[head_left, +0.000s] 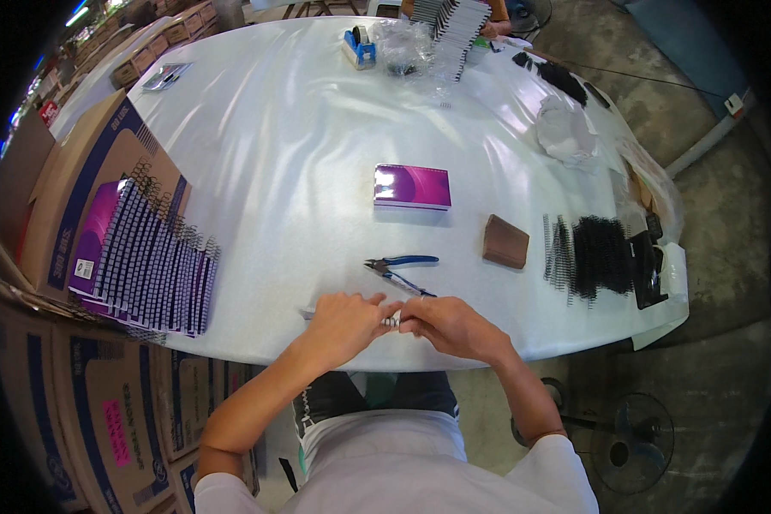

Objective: The person assembles spiral notebooks by hand, threading plastic coils through the holes of covers and pages, and cutting the excess coil using a pair of pliers.

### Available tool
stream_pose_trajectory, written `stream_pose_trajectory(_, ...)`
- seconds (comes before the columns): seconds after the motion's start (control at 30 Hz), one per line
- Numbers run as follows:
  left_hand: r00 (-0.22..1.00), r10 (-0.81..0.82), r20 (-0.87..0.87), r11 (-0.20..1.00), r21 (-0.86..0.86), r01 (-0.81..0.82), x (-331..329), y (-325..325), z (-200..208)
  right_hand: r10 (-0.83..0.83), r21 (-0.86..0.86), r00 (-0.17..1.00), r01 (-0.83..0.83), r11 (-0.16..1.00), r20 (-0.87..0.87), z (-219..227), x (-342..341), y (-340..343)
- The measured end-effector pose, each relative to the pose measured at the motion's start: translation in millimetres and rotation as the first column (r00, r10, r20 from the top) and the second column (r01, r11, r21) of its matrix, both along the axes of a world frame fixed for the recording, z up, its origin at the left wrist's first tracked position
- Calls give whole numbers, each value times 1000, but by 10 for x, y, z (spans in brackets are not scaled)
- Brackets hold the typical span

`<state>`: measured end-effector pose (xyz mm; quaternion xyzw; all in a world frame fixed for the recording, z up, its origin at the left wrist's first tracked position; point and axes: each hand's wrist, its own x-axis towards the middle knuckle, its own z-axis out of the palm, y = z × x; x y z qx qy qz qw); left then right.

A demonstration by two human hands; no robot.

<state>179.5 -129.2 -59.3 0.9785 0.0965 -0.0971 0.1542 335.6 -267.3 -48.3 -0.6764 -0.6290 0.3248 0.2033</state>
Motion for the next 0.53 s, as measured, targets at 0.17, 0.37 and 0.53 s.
stream_pose_trajectory(0.17, 993, -121, -10, 992, -22, 120, -89, 2, -52, -306, 338, 875, 178, 924, 375, -191, 1261, -300)
stream_pose_trajectory(0.37, 963, -151, 225, 988, 65, 140, -75, -79, -76, -225, -112, 916, 275, 955, 332, -209, 1911, -434)
stream_pose_trajectory(0.53, 974, -223, -42, 975, -28, 222, -92, 37, -39, -47, -216, 747, 251, 944, 663, 44, 1516, -122)
